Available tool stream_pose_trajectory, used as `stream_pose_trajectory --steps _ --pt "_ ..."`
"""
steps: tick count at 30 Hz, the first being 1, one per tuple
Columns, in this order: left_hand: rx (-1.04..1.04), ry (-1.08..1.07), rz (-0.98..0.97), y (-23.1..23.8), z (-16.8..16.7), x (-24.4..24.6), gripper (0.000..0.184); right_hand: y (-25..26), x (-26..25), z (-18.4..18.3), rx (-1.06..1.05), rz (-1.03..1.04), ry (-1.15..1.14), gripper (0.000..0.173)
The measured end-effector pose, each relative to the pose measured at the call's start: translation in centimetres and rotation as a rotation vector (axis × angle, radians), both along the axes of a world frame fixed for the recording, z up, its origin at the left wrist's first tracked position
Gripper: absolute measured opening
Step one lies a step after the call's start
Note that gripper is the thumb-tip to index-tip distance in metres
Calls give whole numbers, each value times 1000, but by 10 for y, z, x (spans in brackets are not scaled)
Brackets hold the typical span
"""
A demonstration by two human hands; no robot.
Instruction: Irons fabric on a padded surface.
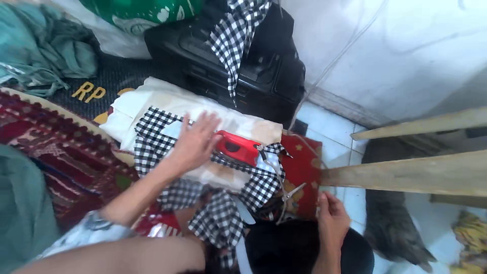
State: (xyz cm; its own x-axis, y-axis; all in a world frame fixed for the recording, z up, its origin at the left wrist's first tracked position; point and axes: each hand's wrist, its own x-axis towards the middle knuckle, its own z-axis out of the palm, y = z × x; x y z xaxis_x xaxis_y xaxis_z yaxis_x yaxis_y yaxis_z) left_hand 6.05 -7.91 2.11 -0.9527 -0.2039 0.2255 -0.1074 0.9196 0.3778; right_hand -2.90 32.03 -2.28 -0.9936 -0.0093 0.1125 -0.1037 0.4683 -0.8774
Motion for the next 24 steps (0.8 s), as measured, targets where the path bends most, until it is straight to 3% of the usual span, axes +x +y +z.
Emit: stream_pose_trajectory --steps 5,9,24 --pt "-141 127 -272 40 -27 -28 43 14 14 -2 -1 -123 -49 25" --pt "-141 165 -271 34 -51 -30 42 13 13 -3 8 -119 -45 25" --pt "-137 248 -199 11 -60 -22 42 14 9 -8 90 -75 -73 25"
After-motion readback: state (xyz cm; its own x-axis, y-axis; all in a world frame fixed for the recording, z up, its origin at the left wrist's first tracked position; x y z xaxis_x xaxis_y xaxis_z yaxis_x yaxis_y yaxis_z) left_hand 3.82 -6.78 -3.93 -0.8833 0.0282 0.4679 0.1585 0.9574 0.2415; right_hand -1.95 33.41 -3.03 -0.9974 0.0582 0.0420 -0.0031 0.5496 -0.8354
